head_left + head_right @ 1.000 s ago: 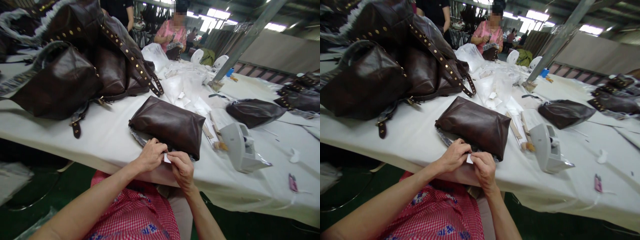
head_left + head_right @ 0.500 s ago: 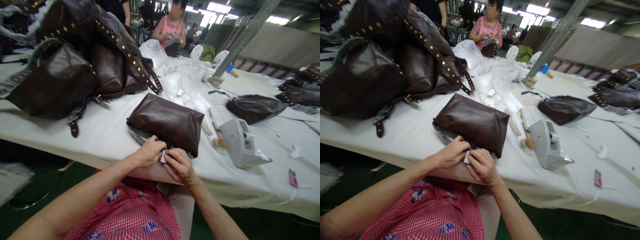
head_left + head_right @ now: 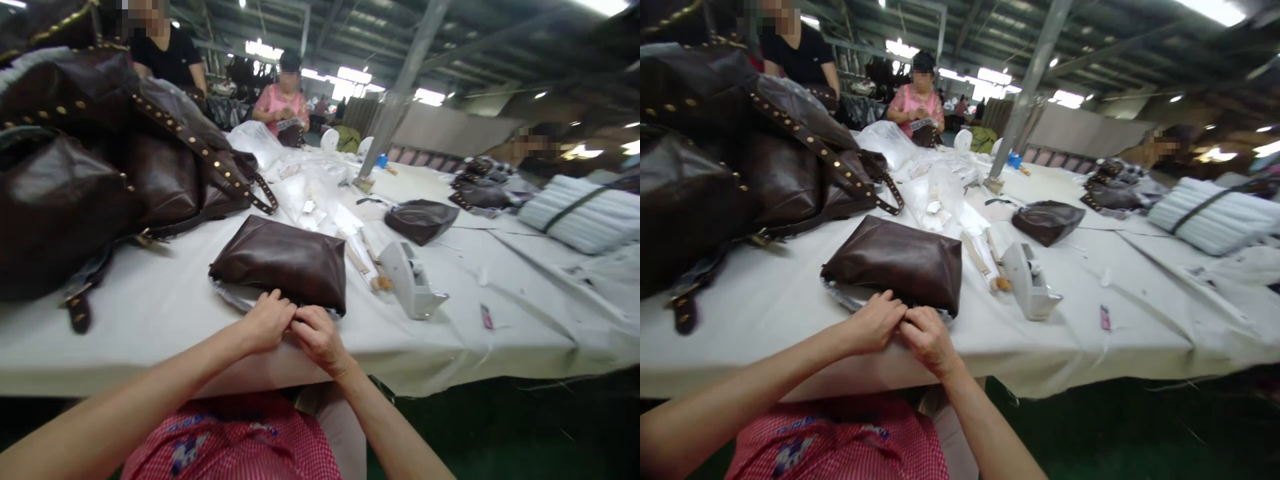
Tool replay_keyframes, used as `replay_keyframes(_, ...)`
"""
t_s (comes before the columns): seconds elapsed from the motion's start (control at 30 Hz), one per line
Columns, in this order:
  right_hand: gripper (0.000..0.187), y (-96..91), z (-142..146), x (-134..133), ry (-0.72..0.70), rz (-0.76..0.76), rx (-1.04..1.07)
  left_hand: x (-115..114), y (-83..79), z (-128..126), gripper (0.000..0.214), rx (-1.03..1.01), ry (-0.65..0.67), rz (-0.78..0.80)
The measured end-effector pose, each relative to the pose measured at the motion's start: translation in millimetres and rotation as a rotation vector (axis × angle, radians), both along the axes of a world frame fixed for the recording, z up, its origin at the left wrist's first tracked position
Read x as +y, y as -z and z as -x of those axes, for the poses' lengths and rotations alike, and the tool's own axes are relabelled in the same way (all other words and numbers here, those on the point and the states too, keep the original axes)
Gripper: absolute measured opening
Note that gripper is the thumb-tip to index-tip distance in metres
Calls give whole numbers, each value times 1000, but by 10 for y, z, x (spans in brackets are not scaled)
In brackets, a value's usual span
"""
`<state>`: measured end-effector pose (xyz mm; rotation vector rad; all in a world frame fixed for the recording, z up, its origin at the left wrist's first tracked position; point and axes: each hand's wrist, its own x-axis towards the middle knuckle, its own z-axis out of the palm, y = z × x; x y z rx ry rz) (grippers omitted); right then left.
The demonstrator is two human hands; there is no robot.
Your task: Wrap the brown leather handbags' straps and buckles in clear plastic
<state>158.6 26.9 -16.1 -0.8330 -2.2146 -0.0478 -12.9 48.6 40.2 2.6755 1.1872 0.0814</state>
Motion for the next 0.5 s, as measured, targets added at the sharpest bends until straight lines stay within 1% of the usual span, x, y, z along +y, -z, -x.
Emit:
replay_keyframes(0.07,26,-50,28,-19,18,-52,-21,-14,62,-12,11,18,-8,-61)
replay_keyframes(0.13,26,-104,22,-34,21,-76,-62,13,143,-2,11,-1,34,-92)
replay_keyframes(0.2,23,-187,-55,-57,0,-65,-108,61,175,13,13,-42,78,-96)
replay_keyframes(0.27,22,-321,-250,-80,14,-43,-94,101,109,19,17,-76,69,-59)
replay_keyframes(0.3,22,-408,-400,-81,63,-38,-47,117,40,16,18,-91,37,-16)
replay_keyframes(0.33,22,-506,-586,-67,155,-34,30,131,-45,6,18,-110,-2,50)
replay_keyframes(0.37,22,-611,-801,-36,296,-27,127,146,-136,-8,18,-134,-40,142)
replay_keyframes(0.4,21,-720,-1036,12,466,-10,196,162,-223,-28,18,-171,-71,254)
replay_keyframes(0.43,21,-827,-1280,74,662,51,218,179,-298,-50,19,-220,-95,371)
replay_keyframes(0.47,21,-926,-1520,145,871,183,188,197,-353,-75,20,-274,-115,481)
replay_keyframes(0.5,23,-1013,-1744,222,1067,350,145,215,-387,-99,21,-325,-134,579)
